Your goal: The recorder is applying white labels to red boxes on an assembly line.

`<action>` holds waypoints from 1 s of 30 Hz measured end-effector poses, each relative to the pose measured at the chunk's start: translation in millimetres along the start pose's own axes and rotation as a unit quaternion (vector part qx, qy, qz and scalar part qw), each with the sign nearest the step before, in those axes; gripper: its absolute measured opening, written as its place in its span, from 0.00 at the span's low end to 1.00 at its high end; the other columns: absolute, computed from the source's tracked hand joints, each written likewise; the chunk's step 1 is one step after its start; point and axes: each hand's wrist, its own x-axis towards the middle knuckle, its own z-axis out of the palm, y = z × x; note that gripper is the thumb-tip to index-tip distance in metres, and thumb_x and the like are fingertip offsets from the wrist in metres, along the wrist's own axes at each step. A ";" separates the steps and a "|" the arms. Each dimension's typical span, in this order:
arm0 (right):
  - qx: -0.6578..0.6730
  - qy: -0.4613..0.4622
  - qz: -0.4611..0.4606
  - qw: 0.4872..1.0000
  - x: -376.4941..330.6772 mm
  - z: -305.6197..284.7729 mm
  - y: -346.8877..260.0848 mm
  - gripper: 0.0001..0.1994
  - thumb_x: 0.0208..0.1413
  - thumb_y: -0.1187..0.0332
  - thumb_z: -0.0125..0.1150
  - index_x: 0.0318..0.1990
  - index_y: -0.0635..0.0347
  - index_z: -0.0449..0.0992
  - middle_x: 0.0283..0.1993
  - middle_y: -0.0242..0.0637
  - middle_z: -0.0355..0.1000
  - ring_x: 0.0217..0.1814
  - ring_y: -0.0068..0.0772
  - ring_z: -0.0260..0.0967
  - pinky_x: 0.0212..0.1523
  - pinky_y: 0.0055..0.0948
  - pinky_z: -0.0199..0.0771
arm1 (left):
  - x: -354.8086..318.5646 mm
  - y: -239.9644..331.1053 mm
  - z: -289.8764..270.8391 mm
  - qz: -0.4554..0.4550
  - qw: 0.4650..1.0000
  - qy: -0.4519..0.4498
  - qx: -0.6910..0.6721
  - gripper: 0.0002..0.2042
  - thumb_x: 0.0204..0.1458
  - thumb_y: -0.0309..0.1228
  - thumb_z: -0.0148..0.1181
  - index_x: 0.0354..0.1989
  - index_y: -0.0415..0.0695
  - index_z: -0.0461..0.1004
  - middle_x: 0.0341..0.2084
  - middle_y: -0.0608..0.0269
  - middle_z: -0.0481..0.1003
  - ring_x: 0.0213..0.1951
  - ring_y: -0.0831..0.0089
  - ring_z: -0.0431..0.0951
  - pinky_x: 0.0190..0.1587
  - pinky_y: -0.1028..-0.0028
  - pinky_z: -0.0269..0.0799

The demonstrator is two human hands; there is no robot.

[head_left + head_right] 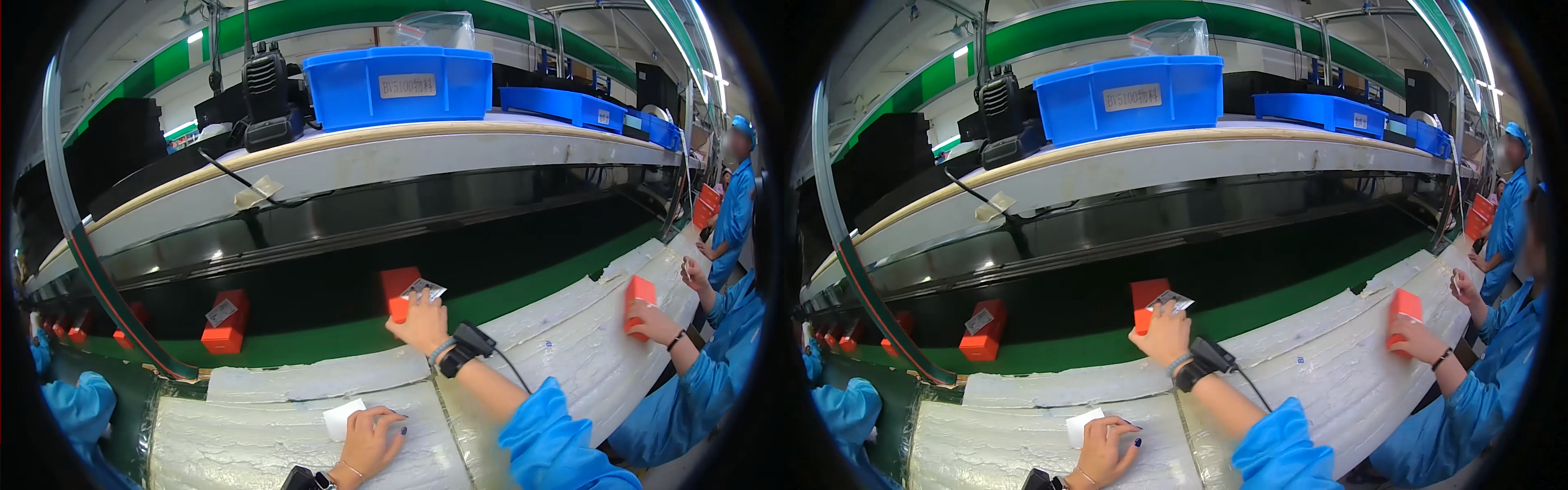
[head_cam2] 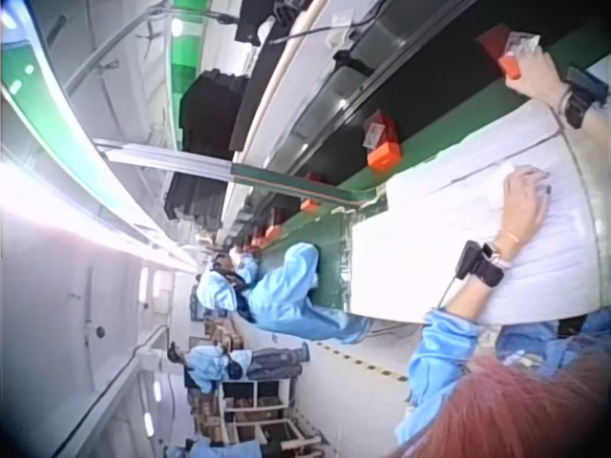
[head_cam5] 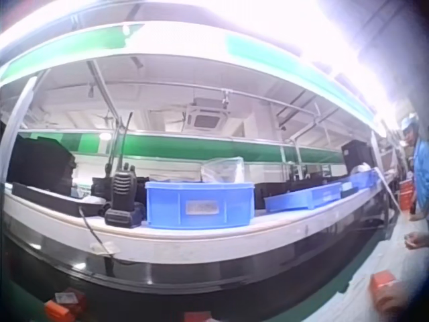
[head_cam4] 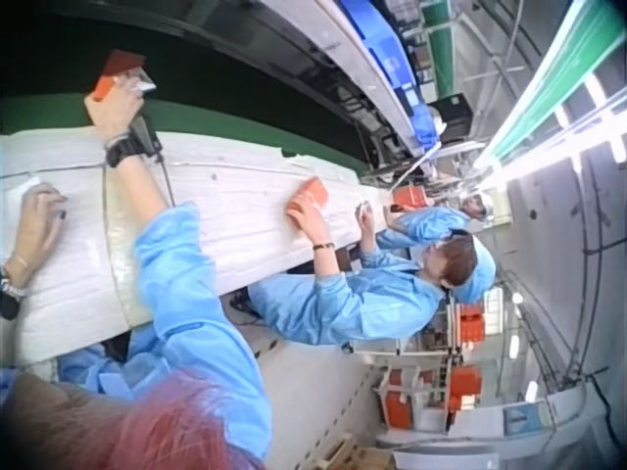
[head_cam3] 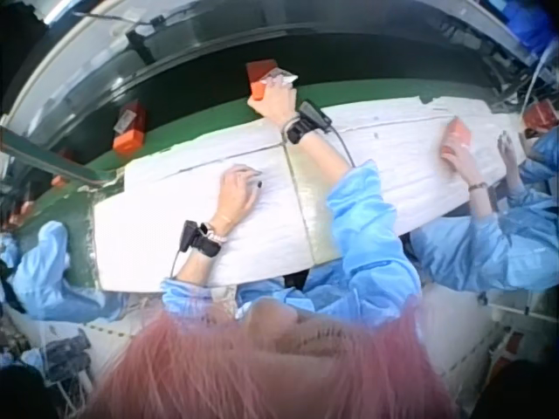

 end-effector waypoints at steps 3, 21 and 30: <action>0.025 0.012 -0.020 0.999 -2.5 -37.3 19.8 0.33 0.44 0.43 0.59 0.46 0.68 0.75 0.45 0.56 0.73 0.44 0.57 0.73 0.43 0.42 0.76 | -1.7 3.3 1.3 0.008 1.000 -0.015 -0.002 0.16 0.46 0.31 0.64 0.44 0.49 0.72 0.42 0.61 0.70 0.46 0.63 0.68 0.50 0.63 0.59; 0.082 -0.073 -0.115 0.987 -215.6 -180.8 9.8 0.32 0.42 0.52 0.67 0.56 0.57 0.71 0.62 0.53 0.62 0.39 0.52 0.67 0.35 0.41 0.74 | -1.8 12.5 5.5 -0.037 0.996 -0.009 -0.078 0.05 0.50 0.28 0.59 0.35 0.48 0.75 0.33 0.66 0.74 0.40 0.67 0.71 0.47 0.67 0.59; 0.019 -0.164 -0.192 0.967 -205.7 -144.8 13.2 0.40 0.45 0.40 0.63 0.63 0.52 0.65 0.62 0.51 0.57 0.56 0.60 0.56 0.56 0.66 0.58 | -0.9 18.2 4.4 -0.116 0.984 -0.017 -0.137 0.06 0.53 0.31 0.59 0.37 0.45 0.74 0.35 0.63 0.73 0.40 0.64 0.71 0.44 0.66 0.60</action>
